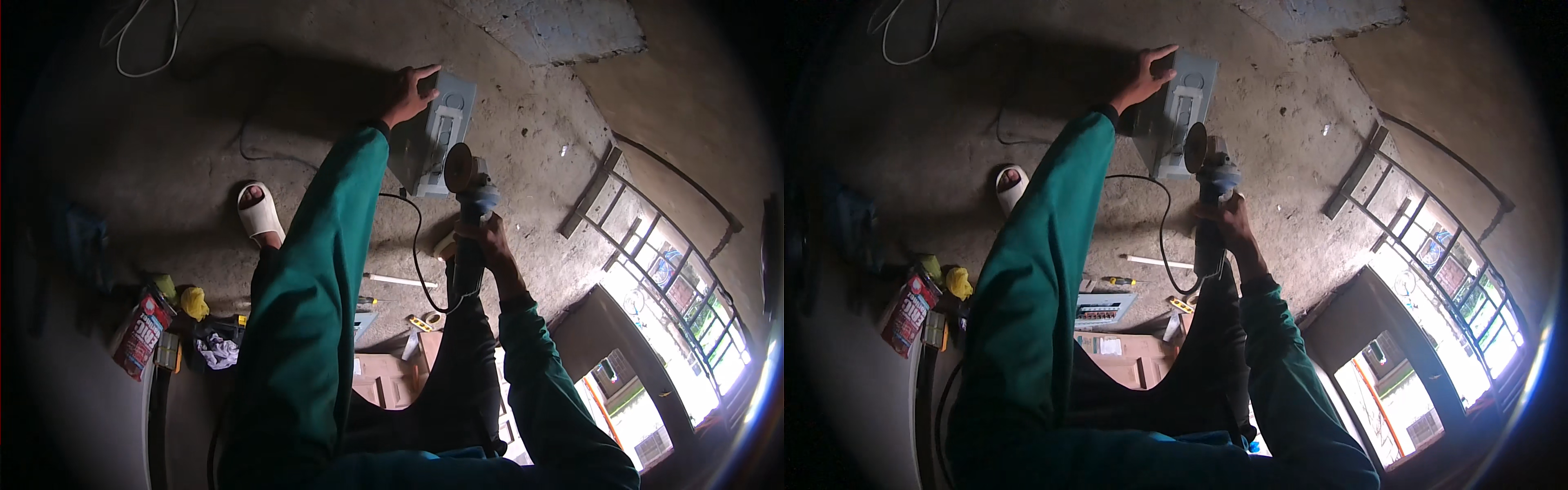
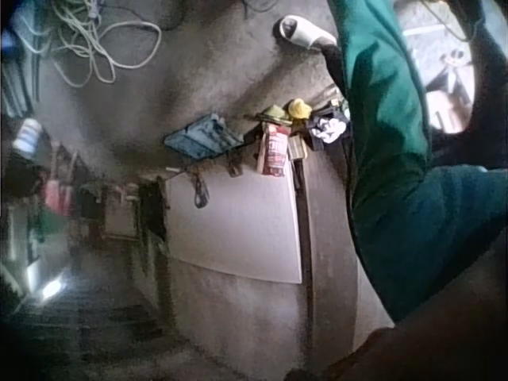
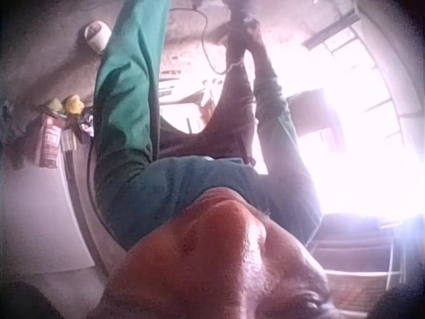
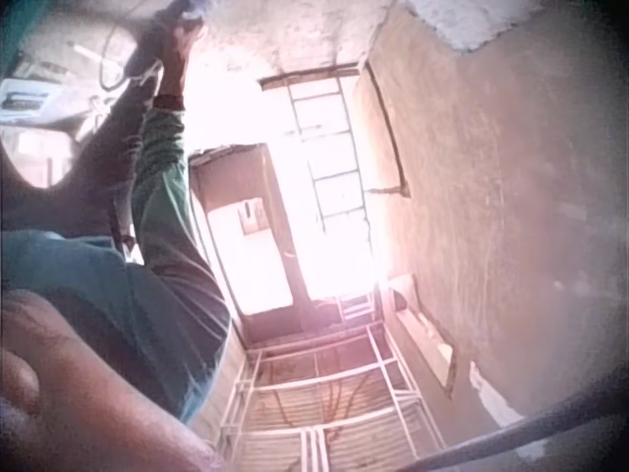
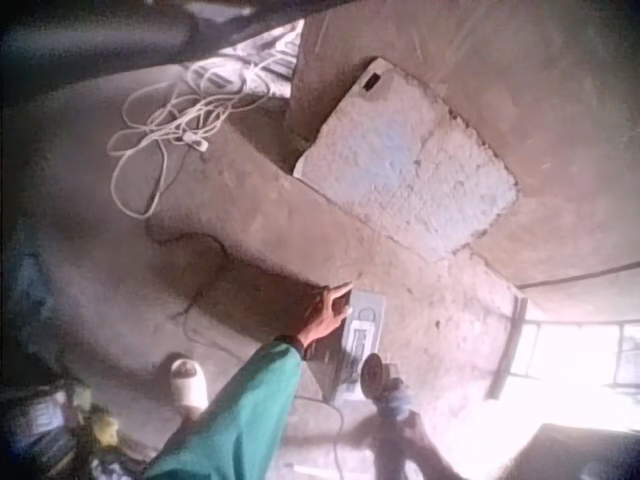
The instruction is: The person uses an angle grinder to cut openings into a metal electrical box. They hold the box by hand and rotate it to grind along several sides, creating visible sparks as the tool interacts with the metal surface.
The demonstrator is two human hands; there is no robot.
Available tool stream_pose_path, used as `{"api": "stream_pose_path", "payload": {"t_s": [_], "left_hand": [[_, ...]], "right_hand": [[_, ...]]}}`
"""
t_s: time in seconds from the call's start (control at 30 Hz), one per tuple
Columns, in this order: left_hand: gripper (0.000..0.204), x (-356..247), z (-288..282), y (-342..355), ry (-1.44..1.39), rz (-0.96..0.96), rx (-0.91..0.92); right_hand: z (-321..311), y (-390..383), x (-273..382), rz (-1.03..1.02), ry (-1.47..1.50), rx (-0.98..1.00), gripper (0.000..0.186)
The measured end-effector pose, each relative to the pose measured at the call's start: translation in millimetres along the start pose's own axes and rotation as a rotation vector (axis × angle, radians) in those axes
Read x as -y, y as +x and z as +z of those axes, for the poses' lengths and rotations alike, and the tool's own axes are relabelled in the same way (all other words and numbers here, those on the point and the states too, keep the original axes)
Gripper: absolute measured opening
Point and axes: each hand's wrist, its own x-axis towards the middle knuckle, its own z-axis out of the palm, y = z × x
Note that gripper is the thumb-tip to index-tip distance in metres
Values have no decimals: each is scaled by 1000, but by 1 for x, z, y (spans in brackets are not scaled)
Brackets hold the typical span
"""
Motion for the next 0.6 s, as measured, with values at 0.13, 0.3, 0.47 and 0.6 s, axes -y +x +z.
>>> {"api": "stream_pose_path", "payload": {"t_s": [0.13,0.3,0.47,0.6], "left_hand": [[48,-9,-2,9,14,-65,90],[50,-25,4,10,83,-163,101],[63,-12,-3,-12,135,-337,-70],[57,-29,3,-30,172,-359,94]], "right_hand": [[14,-17,-20,654,413,192,27],[12,-15,-19,546,367,64,30],[-2,35,24,939,763,92,33],[-13,16,11,434,527,85,36]]}}
